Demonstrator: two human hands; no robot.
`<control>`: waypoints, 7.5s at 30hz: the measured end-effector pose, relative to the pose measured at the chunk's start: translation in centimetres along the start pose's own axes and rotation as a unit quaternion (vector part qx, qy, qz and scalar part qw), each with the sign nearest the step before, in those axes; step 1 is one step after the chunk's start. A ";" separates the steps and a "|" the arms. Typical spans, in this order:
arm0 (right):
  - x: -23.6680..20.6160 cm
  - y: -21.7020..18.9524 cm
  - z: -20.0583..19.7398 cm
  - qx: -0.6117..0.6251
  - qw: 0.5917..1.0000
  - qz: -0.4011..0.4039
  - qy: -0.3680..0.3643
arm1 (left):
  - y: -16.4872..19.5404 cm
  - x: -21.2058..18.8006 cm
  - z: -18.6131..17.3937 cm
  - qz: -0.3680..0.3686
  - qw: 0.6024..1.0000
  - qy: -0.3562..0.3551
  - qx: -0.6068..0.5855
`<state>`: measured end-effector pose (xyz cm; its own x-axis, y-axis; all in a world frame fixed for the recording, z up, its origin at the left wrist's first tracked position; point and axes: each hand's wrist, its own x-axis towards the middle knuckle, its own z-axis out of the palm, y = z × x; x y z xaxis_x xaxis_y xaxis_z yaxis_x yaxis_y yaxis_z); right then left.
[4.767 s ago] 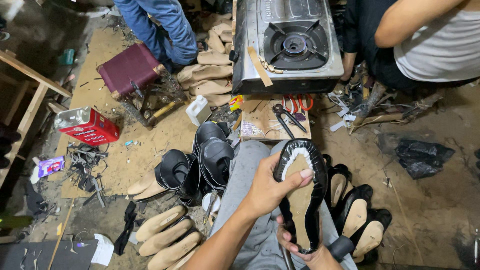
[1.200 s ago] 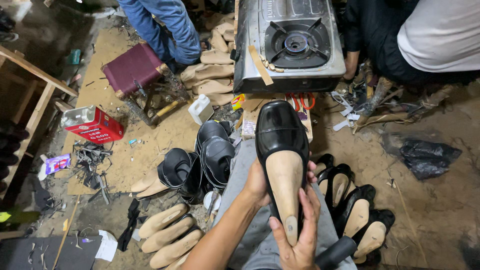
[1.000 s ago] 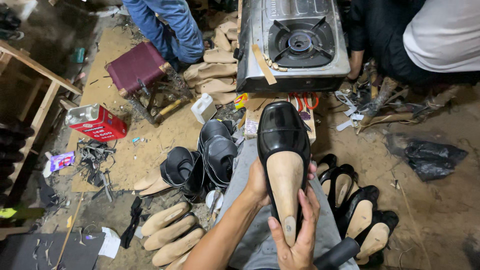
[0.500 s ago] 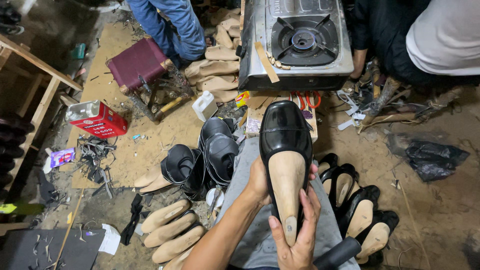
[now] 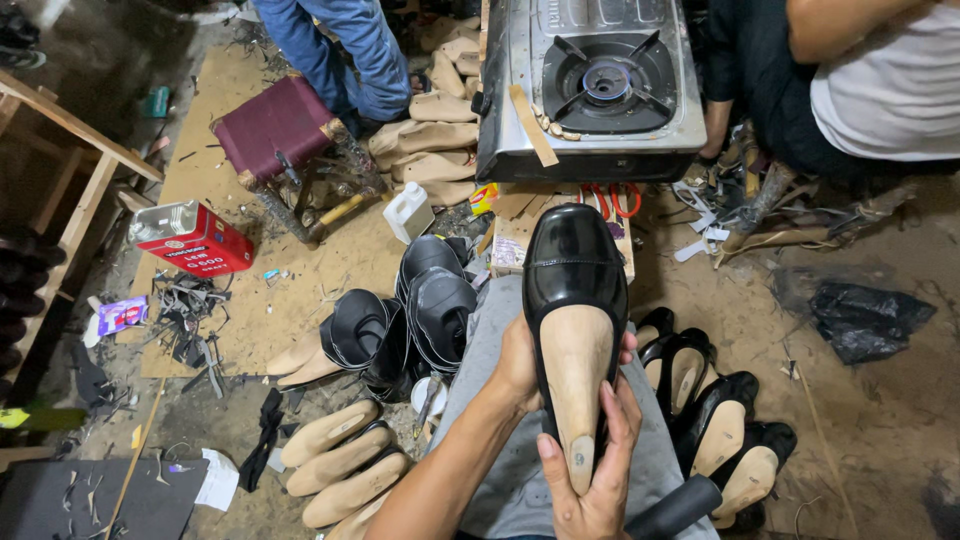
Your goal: The person sits on the floor holding a black shoe upper over a wooden last on their lap. They hammer the shoe with a cobbler's hammer, heat the upper over a gas burner, press and shape the leather around the last, then pull the upper off the last and continue hammering the sole edge.
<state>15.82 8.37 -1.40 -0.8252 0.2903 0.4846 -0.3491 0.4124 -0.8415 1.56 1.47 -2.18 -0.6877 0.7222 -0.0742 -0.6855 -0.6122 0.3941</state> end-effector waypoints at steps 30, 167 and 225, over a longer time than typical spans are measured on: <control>-0.4 11.8 -0.2 0.818 0.389 0.399 -0.145 | 2.3 1.2 -0.7 0.204 0.942 0.081 0.253; 9.9 3.9 4.1 0.025 0.991 0.083 -0.102 | 8.2 -1.3 -13.1 0.276 0.815 0.328 0.391; 9.5 6.2 7.1 -0.167 0.956 0.138 -0.198 | 10.1 -3.2 -12.8 0.282 0.734 0.248 0.566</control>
<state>2.70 7.57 -3.68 -0.9919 0.1050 0.0716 0.0123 0.6399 -0.7683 -6.18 -11.13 -9.68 -0.9807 0.0794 0.1789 0.1859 0.0932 0.9781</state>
